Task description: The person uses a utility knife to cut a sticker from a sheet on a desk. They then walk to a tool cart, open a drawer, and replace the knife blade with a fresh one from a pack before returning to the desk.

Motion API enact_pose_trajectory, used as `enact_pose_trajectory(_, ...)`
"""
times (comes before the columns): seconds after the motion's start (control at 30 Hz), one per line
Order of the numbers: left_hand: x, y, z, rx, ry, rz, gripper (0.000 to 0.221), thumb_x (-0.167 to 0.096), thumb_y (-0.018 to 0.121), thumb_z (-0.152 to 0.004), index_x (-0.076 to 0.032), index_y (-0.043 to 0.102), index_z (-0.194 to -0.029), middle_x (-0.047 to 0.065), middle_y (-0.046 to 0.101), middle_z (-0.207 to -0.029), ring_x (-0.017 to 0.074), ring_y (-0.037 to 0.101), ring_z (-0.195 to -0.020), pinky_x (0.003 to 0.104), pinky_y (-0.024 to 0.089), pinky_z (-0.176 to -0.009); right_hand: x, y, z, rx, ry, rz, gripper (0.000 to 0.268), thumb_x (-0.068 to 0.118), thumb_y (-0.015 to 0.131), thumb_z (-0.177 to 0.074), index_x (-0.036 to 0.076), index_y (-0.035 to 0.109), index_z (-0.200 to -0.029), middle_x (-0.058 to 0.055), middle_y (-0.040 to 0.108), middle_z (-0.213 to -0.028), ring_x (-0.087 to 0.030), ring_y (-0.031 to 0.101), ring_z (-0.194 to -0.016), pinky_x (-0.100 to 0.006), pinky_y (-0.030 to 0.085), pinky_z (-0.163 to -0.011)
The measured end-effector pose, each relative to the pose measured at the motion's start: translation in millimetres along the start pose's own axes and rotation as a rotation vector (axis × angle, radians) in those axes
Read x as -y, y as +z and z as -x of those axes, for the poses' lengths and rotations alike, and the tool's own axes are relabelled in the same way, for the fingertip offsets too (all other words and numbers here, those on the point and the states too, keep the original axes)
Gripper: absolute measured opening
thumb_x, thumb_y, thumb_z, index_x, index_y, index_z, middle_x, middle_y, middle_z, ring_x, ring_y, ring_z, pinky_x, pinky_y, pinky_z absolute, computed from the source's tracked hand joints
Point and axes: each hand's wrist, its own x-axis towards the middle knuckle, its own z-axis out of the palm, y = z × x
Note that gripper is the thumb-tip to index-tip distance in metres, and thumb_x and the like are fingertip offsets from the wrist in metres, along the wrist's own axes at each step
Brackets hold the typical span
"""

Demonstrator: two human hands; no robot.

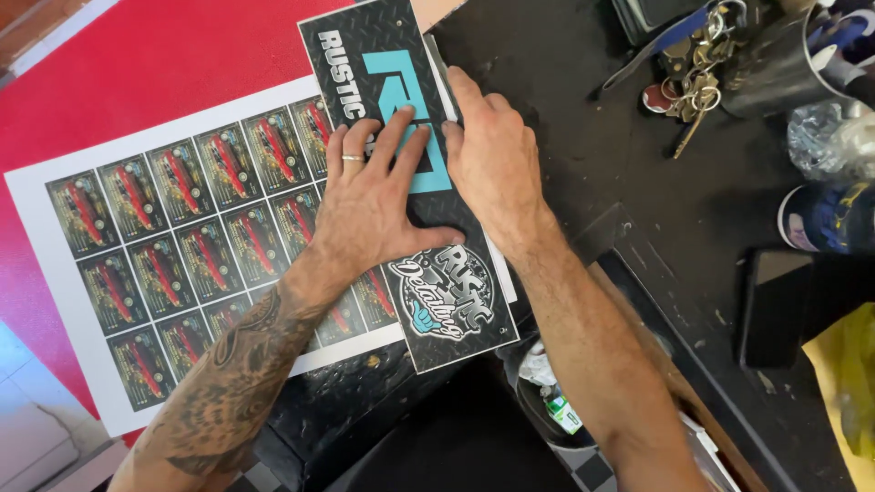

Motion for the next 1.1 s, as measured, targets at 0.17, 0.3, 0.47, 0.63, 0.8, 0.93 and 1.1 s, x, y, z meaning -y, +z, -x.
enact_pose_trajectory(0.17, 0.4, 1.8, -0.3, -0.011, -0.002, 0.006, 0.115, -0.095, 0.041, -0.067, -0.005, 0.051, -0.136, 0.014, 0.041, -0.146, 0.0379, 0.041, -0.121, 0.062, 0.032, -0.102, -0.3, 3.6, -1.7, -0.007, 0.023, -0.016, 0.049, 0.018, 0.055, -0.092, 0.020, 0.044, -0.140, -0.018, 0.059, -0.094, -0.049, 0.060, -0.072, -0.059, 0.046, -0.066)
enact_pose_trajectory(0.3, -0.2, 0.6, -0.3, -0.033, -0.002, 0.017, 0.113, -0.094, 0.038, -0.068, -0.004, 0.052, -0.135, 0.014, 0.043, -0.144, 0.0375, 0.041, -0.120, 0.061, 0.032, -0.102, 0.1, 5.2, -2.8, -0.011, 0.008, 0.001, 0.049, 0.016, 0.056, -0.091, 0.019, 0.045, -0.139, -0.017, 0.057, -0.092, -0.048, 0.059, -0.070, -0.058, 0.046, -0.063)
enact_pose_trajectory(0.47, -0.2, -0.1, 0.0, -0.038, -0.004, 0.033, 0.113, -0.093, 0.033, -0.069, -0.003, 0.052, -0.135, 0.015, 0.043, -0.144, 0.0383, 0.041, -0.120, 0.062, 0.031, -0.102, 6.7, 8.2, -1.0, -0.015, 0.036, 0.059, 0.050, 0.019, 0.057, -0.093, 0.018, 0.043, -0.142, -0.019, 0.057, -0.098, -0.050, 0.061, -0.072, -0.061, 0.046, -0.062)
enact_pose_trajectory(0.63, 0.6, 0.7, 1.5, -0.056, -0.002, 0.042, 0.112, -0.093, 0.037, -0.069, -0.003, 0.053, -0.134, 0.015, 0.044, -0.143, 0.0385, 0.042, -0.120, 0.062, 0.031, -0.102, 7.3, 6.6, 3.9, 0.009, 0.060, 0.100, 0.053, 0.019, 0.058, -0.092, 0.019, 0.041, -0.142, -0.018, 0.057, -0.099, -0.051, 0.061, -0.069, -0.061, 0.046, -0.062)
enact_pose_trajectory(0.8, 4.5, 4.7, 4.1, 0.030, -0.057, 0.085, 0.115, -0.094, 0.045, -0.065, -0.004, 0.049, -0.138, 0.013, 0.039, -0.148, 0.0390, 0.035, -0.128, 0.073, 0.014, -0.107, -23.2, -10.2, 1.5, -0.199, 0.049, 0.214, 0.055, 0.017, 0.066, -0.088, 0.022, 0.045, -0.139, -0.016, 0.057, -0.100, -0.041, 0.058, -0.086, -0.058, 0.047, -0.066)
enact_pose_trajectory(0.93, 4.8, 4.0, 6.6, -0.118, -0.037, 0.128, 0.103, -0.088, 0.035, -0.076, -0.001, 0.059, -0.127, 0.014, 0.048, -0.141, 0.0403, 0.039, -0.127, 0.073, 0.011, -0.107, -38.9, -9.3, 5.7, -0.342, -0.013, 0.456, 0.057, 0.022, 0.077, -0.082, 0.019, 0.055, -0.135, -0.012, 0.052, -0.110, -0.036, 0.047, -0.092, -0.050, 0.049, -0.069)
enact_pose_trajectory(1.1, 5.0, 3.3, 10.4, -0.267, -0.283, 0.194, 0.047, -0.049, 0.080, -0.067, -0.014, 0.061, -0.091, 0.005, 0.055, -0.133, 0.0338, 0.043, -0.124, 0.072, 0.018, -0.107, 4.0, 1.1, 44.8, -0.259, -0.137, 0.415, 0.042, 0.021, 0.074, -0.078, 0.006, 0.059, -0.114, -0.015, 0.060, -0.104, -0.034, 0.052, -0.089, -0.046, 0.044, -0.076)
